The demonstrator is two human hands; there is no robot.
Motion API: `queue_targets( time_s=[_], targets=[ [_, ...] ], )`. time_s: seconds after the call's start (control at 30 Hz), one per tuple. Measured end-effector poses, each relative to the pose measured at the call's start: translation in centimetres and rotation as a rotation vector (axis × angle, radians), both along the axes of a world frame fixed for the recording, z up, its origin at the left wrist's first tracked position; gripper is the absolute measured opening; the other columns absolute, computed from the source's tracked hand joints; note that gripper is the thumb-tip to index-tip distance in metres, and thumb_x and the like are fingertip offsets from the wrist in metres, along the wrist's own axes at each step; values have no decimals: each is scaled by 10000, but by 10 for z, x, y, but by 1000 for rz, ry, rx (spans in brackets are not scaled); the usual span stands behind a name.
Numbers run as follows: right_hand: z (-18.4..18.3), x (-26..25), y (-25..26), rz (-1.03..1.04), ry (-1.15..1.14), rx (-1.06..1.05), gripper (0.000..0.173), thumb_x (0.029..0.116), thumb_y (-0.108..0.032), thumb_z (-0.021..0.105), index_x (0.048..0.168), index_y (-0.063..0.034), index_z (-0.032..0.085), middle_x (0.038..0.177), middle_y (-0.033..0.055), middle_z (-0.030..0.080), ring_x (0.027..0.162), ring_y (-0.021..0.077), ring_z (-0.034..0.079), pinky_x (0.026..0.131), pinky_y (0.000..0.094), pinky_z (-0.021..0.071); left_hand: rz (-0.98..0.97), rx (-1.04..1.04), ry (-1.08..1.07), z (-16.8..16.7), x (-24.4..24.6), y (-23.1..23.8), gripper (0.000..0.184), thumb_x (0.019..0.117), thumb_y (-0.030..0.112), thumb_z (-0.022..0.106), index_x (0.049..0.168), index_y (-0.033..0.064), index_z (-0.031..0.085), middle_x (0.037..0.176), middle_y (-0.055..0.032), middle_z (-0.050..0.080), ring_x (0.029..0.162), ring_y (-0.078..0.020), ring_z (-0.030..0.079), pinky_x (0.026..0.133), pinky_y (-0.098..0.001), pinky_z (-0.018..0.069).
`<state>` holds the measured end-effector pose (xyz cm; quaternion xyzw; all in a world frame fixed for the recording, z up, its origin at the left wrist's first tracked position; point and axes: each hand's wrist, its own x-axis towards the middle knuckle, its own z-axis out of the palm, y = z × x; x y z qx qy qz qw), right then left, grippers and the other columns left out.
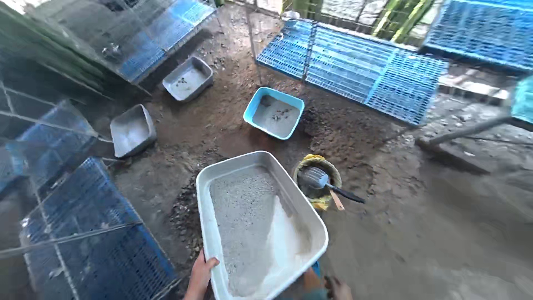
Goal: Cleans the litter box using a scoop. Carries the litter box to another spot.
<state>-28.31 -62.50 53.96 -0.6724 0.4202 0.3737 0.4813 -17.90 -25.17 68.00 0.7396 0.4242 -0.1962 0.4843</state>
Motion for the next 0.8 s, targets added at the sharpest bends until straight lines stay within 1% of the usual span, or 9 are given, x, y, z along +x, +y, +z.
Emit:
queue_targets(
  time_s=[0.07,0.13,0.27,0.33,0.43,0.5,0.7,0.77,0.8],
  targets=[
    [33,-5,-42,-186,7,-12,480,1139,-306,371,1288,74,623,1092,263,685,857,315,674,789,489,547,-134,-6,6,31,-6,-5,636,808,-32,639,1415,-96,459,1212,-291,626,1040,-312,648,916,-502,527],
    [73,-10,-78,-290,-4,-48,490,1138,-344,380,1314,49,616,1132,262,676,893,326,675,802,493,545,-295,-17,10,51,-4,-14,675,795,-16,655,1437,-81,455,1237,-289,630,1084,-330,649,946,-519,521],
    [157,-35,-114,-457,-38,2,517,1112,-395,454,1459,-19,531,1390,283,582,1207,441,610,990,607,485,-618,-47,10,99,24,-69,675,798,-34,666,1437,-90,459,1227,-305,629,1079,-351,641,945,-535,510],
    [181,-61,-124,-549,-86,76,521,1105,-399,473,1491,-50,498,1428,276,557,1261,455,582,1010,643,469,-815,-46,12,119,35,-106,676,804,-18,672,1442,-92,459,1229,-315,630,1097,-365,638,965,-548,497],
    [189,-110,-147,-656,-121,18,466,1045,-267,633,1405,12,534,1342,297,597,1208,437,607,1000,609,488,-1092,-56,-4,137,46,-176,719,815,-6,687,1479,-94,425,1251,-337,626,1152,-411,630,1007,-585,475],
    [195,-152,-163,-824,-127,-169,431,975,-198,732,1278,83,611,1259,314,631,1186,419,613,1034,563,469,-1215,-141,-55,146,44,-236,684,807,5,677,1439,-107,442,1194,-296,644,1066,-325,653,951,-518,516],
    [285,-326,-220,-1162,-216,-668,336,987,-193,716,1099,124,697,1036,314,700,996,422,677,950,575,504,-1492,-502,-37,159,-39,-433,665,854,-42,625,1454,-126,349,1213,-223,609,1026,-148,638,918,-353,543],
    [324,-356,-259,-1201,-253,-814,336,978,-192,725,1096,122,705,1021,311,712,985,430,693,946,589,517,-1502,-586,-97,158,-67,-501,708,862,-73,597,1502,-122,299,1305,-258,574,1111,-173,621,972,-359,528],
    [343,-359,-273,-1209,-276,-856,336,975,-191,727,1085,126,705,1005,306,713,964,419,696,935,578,524,-1484,-574,-131,159,-73,-525,678,857,-91,591,1480,-121,326,1264,-245,581,1065,-164,622,933,-349,537]
  ],
)
